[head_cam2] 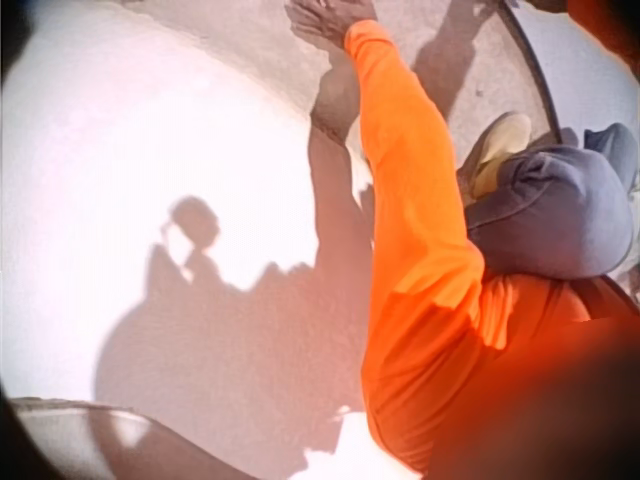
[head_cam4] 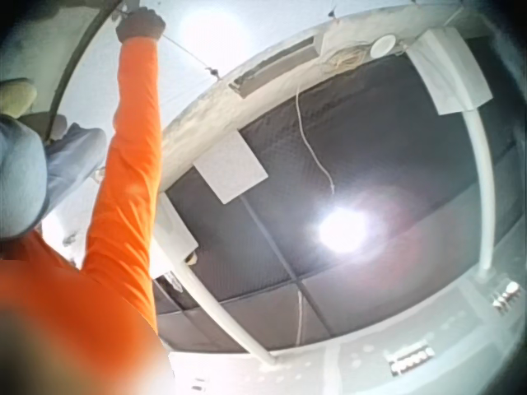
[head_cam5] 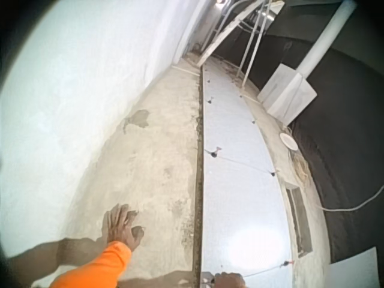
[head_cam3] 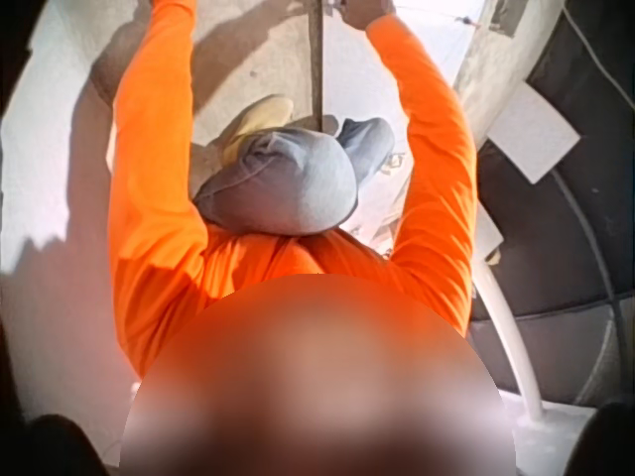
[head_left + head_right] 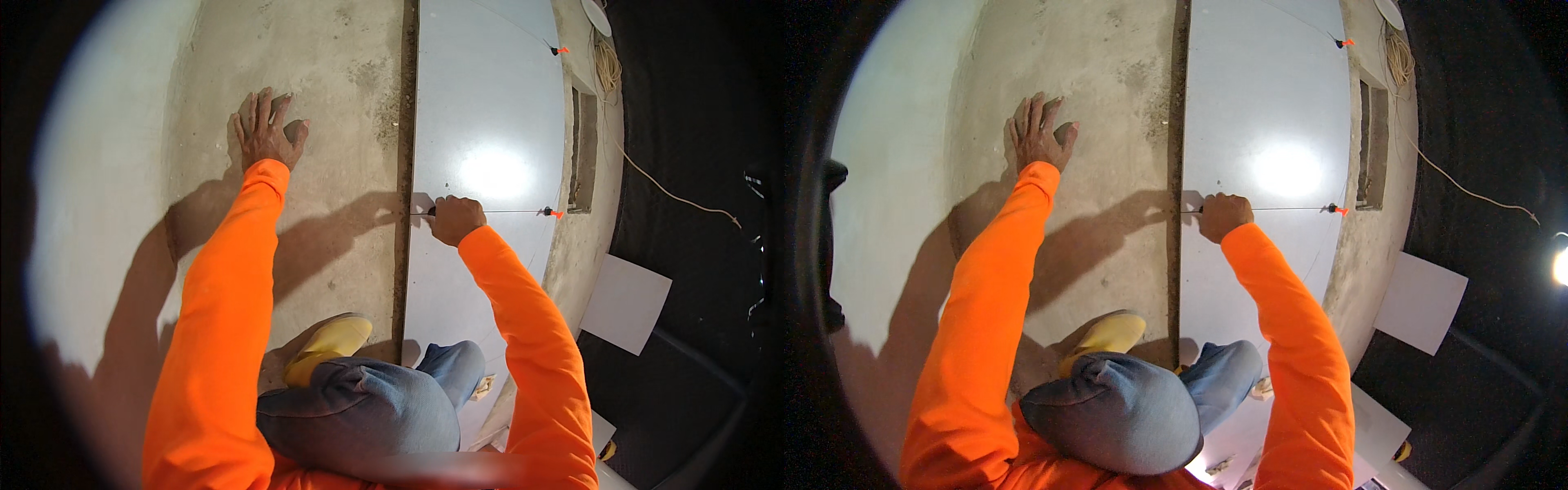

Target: The person installs large white floor tiles by placing them on the ground and securing them with orange tile leveling clips and wedges. They repeatedly insert the clips into the tile edges and tap the wedges to tighten the leveling system, ensuring the tiles remain flush and aligned.

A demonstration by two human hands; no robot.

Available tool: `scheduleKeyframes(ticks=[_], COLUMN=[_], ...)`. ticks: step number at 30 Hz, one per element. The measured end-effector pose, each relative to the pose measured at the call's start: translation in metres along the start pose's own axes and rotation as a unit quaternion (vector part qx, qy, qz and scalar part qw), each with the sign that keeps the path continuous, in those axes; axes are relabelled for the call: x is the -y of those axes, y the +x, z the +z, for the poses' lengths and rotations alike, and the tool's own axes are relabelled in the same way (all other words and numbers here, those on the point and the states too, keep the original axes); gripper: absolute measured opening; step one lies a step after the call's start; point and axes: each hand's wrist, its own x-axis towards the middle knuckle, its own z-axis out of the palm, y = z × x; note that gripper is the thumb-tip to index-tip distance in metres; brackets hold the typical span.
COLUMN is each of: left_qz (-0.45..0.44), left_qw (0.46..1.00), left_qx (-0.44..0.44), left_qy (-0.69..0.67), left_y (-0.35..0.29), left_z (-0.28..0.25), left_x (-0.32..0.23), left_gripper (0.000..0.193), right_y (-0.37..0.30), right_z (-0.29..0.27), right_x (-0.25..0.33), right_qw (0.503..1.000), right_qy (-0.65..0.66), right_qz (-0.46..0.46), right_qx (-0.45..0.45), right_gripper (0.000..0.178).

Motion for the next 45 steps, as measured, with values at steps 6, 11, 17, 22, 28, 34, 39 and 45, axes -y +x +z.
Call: scheduleKeyframes(ticks=[6,11,17,22,28,34,39,45], left_qz=[-0.003,0.004,-0.012,0.069,0.124,0.196,0.234,0.222], left_qw=[1.000,1.000,1.000,0.985,0.983,0.966,0.959,0.958], left_qx=[0.016,0.000,0.006,-0.115,-0.130,-0.164,-0.142,-0.140], left_qy=[0.011,-0.012,-0.014,-0.113,-0.040,-0.049,-0.079,-0.113], left_y=[0.001,0.001,0.000,0.008,0.012,-0.013,-0.009,-0.004], left_z=[0.000,-0.007,0.005,0.032,0.013,0.021,0.036,0.041], left_x=[0.001,-0.001,0.004,0.008,0.017,0.010,0.007,0.008], left_gripper=[0.063,0.064,0.062,0.059,0.054,0.046,0.046,0.046], right_y=[0.020,0.021,0.012,0.037,0.124,0.150,0.155,0.162], right_z=[0.007,-0.001,0.016,0.078,0.114,0.084,0.081,0.078], right_x=[-0.008,-0.001,0.030,0.038,0.032,0.020,0.032,0.020], right_qw=[0.822,0.958,0.997,0.973,0.999,0.999,0.993,0.976], right_qy=[0.480,0.222,-0.066,-0.160,-0.038,0.020,0.044,0.174], right_qz=[0.271,0.167,0.038,0.146,0.025,-0.037,0.110,0.126], right_qx=[0.143,0.077,0.022,-0.074,0.017,0.014,-0.002,0.021], right_gripper=[0.020,0.022,0.029,0.030,0.033,0.039,0.037,0.042])
